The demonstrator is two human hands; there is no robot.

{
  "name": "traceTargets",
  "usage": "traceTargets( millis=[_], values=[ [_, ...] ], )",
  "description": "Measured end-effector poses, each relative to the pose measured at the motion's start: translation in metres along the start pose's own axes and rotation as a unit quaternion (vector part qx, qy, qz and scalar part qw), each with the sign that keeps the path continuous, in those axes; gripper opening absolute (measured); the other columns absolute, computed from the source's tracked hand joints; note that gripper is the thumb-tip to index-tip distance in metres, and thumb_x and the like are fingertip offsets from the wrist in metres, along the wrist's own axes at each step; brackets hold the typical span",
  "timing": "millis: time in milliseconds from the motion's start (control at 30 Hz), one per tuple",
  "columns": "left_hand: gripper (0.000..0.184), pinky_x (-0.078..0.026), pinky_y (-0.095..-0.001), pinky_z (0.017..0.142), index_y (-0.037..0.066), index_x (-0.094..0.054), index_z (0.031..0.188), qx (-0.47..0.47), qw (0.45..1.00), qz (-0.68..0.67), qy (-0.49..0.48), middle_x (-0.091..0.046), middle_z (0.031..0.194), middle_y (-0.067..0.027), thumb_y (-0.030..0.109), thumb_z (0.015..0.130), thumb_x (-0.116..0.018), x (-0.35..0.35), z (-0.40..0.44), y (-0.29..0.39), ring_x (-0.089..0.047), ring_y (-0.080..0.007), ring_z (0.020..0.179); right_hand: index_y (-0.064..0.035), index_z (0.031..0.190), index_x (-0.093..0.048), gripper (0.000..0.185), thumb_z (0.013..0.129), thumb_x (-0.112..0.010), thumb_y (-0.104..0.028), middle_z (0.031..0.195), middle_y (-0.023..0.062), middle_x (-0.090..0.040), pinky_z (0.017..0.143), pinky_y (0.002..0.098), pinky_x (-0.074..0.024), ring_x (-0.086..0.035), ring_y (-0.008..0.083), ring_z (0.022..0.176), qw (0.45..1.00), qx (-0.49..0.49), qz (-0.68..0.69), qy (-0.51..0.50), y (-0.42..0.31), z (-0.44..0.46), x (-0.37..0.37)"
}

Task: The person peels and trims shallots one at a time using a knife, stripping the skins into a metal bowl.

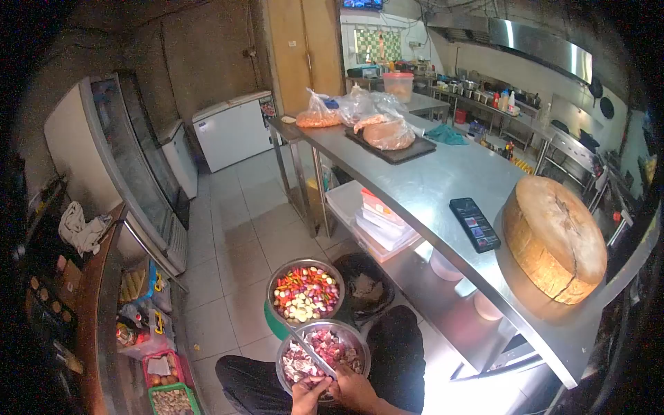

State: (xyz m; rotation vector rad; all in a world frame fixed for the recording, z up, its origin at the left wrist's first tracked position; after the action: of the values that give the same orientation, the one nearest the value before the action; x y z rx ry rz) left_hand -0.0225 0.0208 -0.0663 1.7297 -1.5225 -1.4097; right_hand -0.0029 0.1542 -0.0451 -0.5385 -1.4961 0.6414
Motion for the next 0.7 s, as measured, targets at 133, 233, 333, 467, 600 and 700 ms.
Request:
traceTargets(
  millis=[133,233,333,467,600,700],
  values=[
    [0.004,-0.057,-0.0292,0.083,-0.001,-0.078,0.098,-0.005,1.000,0.008,-0.006,-0.080,0.095,-0.0079,-0.004,0.095,-0.079,0.022,0.017,-0.020,-0.074,-0.0147,0.087,0.0085,0.131,-0.058,0.049,0.094,-0.067,-0.022,0.123,0.0340,-0.067,0.095,0.0554,-0.0576,-0.069,0.0511,0.111,0.998,-0.012,0.038,0.049,-0.015,0.004,0.018],
    [0.004,-0.057,-0.0269,0.083,-0.001,-0.078,0.102,-0.012,1.000,0.001,0.002,-0.081,0.095,-0.0082,-0.001,0.097,-0.078,0.018,0.011,-0.008,-0.074,-0.0132,0.086,0.0049,0.129,-0.062,0.044,0.096,-0.068,-0.025,0.120,0.0317,-0.069,0.094,0.0564,-0.0559,-0.068,0.0515,0.108,0.996,-0.004,0.074,0.045,-0.012,0.008,0.015],
    [0.005,-0.057,-0.0287,0.090,0.001,-0.076,0.103,-0.006,1.000,0.019,-0.010,-0.079,0.102,-0.0060,0.001,0.098,-0.078,0.019,0.017,-0.012,-0.073,-0.0118,0.095,0.0036,0.109,-0.063,0.027,0.094,-0.069,-0.018,0.103,0.0279,-0.068,0.086,0.0576,-0.0547,-0.067,0.0507,0.098,0.997,-0.021,0.066,0.046,-0.007,0.009,0.011],
    [0.005,-0.055,-0.0276,0.084,0.001,-0.075,0.101,0.010,0.998,0.053,-0.018,-0.078,0.096,-0.0044,0.006,0.100,-0.077,0.018,0.019,-0.011,-0.071,-0.0110,0.089,0.0038,0.110,-0.062,0.024,0.095,-0.064,-0.014,0.106,0.0293,-0.068,0.086,0.0604,-0.0550,-0.068,0.0517,0.099,0.997,-0.033,0.071,0.017,-0.017,0.018,0.019],
    [0.006,-0.055,-0.0267,0.081,0.001,-0.074,0.101,0.023,0.998,0.055,-0.006,-0.078,0.095,-0.0048,0.006,0.101,-0.076,0.019,0.019,-0.009,-0.071,-0.0108,0.088,0.0029,0.109,-0.061,0.023,0.092,-0.065,-0.013,0.105,0.0277,-0.067,0.086,0.0599,-0.0555,-0.067,0.0513,0.099,0.997,-0.045,0.060,-0.003,-0.013,0.019,0.015],
    [0.007,-0.055,-0.0272,0.082,0.000,-0.073,0.101,0.025,0.998,0.056,-0.002,-0.078,0.096,-0.0057,0.007,0.102,-0.076,0.023,0.021,-0.018,-0.071,-0.0118,0.088,0.0028,0.110,-0.061,0.024,0.092,-0.066,-0.012,0.105,0.0270,-0.066,0.087,0.0601,-0.0556,-0.067,0.0511,0.101,0.996,-0.046,0.069,-0.008,-0.008,0.020,0.008]
  ],
)
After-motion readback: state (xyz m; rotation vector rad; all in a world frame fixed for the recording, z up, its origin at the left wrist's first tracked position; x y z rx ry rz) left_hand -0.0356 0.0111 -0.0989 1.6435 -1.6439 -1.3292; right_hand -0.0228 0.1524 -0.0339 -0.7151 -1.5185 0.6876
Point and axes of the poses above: each hand's wrist, its own z-axis towards the middle knuckle, its own x-axis out of the back of the hand, y = z × x, the point moved 8 cm from there along z, towards the middle knuckle
